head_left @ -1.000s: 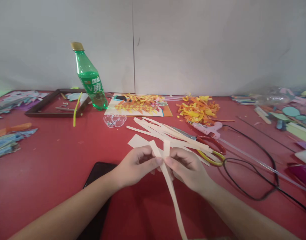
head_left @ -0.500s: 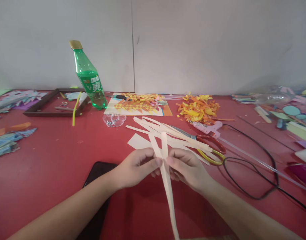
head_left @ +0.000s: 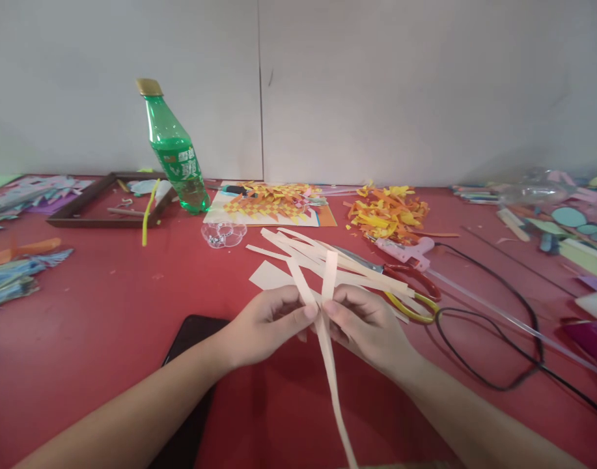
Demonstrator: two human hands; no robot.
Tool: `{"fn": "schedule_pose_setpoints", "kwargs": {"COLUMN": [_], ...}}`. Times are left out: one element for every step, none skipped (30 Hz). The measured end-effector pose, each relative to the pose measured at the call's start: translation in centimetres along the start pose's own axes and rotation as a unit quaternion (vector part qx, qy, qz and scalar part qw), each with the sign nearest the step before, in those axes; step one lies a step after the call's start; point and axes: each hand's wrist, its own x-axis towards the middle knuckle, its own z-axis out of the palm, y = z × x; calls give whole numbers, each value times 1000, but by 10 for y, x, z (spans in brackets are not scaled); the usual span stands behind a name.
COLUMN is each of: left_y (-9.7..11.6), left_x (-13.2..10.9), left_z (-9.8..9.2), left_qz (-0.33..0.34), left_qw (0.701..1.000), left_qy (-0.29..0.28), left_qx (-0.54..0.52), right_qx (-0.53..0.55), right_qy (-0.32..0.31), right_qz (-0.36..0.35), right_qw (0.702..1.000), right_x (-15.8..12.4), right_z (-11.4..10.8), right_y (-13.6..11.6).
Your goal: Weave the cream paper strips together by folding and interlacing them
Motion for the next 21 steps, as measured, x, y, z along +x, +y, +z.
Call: {"fn": "schedule_pose_setpoints", "kwargs": {"left_y": [0, 0, 0, -1, -1, -1, -1, -1, -2, -2, -3, -3, -4, -4, -4, -4, -4, -4, -4, -3, -2], "left_x": [0, 0, -1, -1, -1, -1, -1, -1, -1, -1, -1, -1, -1, -1, 0, 0, 0, 1, 1, 2, 2], "left_z": [0, 1, 1, 1, 2, 2, 2, 2, 1, 1, 1, 0, 0, 0, 0, 0, 0, 0, 0, 0, 0], "left_qz": [-1, -5, -10, -13, -15, -16, -17, -19, -19, -18, -16, -14, -13, -13, -15, -16, -17, -17, -17, -16, -16], "left_qw": [1000, 1000, 999, 999, 999, 999, 999, 999, 999, 1000, 1000, 1000, 1000, 1000, 999, 999, 999, 999, 998, 998, 999], "left_qy": [-12, -21, -31, -40, -48, -52, -51, -44, -33, -21, -13, -9, -9, -8, -8, -7, -6, -6, -4, -1, 3], "left_qx": [2, 4, 5, 5, 2, -2, -8, -12, -14, -15, -16, -17, -21, -26, -31, -37, -44, -49, -53, -53, -51], "right_qx": [5, 13, 25, 38, 53, 66, 77, 81, 80, 76, 70, 65, 62, 61, 61, 61, 63, 65, 68, 70, 71], "right_qy": [-1, -4, -10, -19, -30, -42, -53, -61, -65, -66, -65, -63, -61, -60, -59, -58, -55, -51, -46, -41, -37], "right_qz": [9, 21, 36, 54, 67, 76, 80, 79, 76, 72, 69, 66, 62, 56, 50, 43, 37, 30, 26, 23, 22], "right_qw": [1000, 1000, 999, 998, 996, 994, 992, 992, 992, 992, 993, 994, 994, 995, 995, 996, 996, 996, 996, 996, 997], "right_x": [0, 1, 1, 1, 1, 1, 1, 0, 0, 0, 0, 0, 0, 0, 0, 0, 1, 1, 1, 1, 1], "right_z": [-1, -2, -2, -2, -3, -2, -2, -2, -1, -1, -1, -1, 0, 0, 0, 0, 1, 1, 1, 1, 1], "right_y": [1, 3, 4, 5, 5, 5, 5, 4, 3, 1, 1, 0, -1, -1, -1, 0, 0, 1, 1, 2, 2]}}
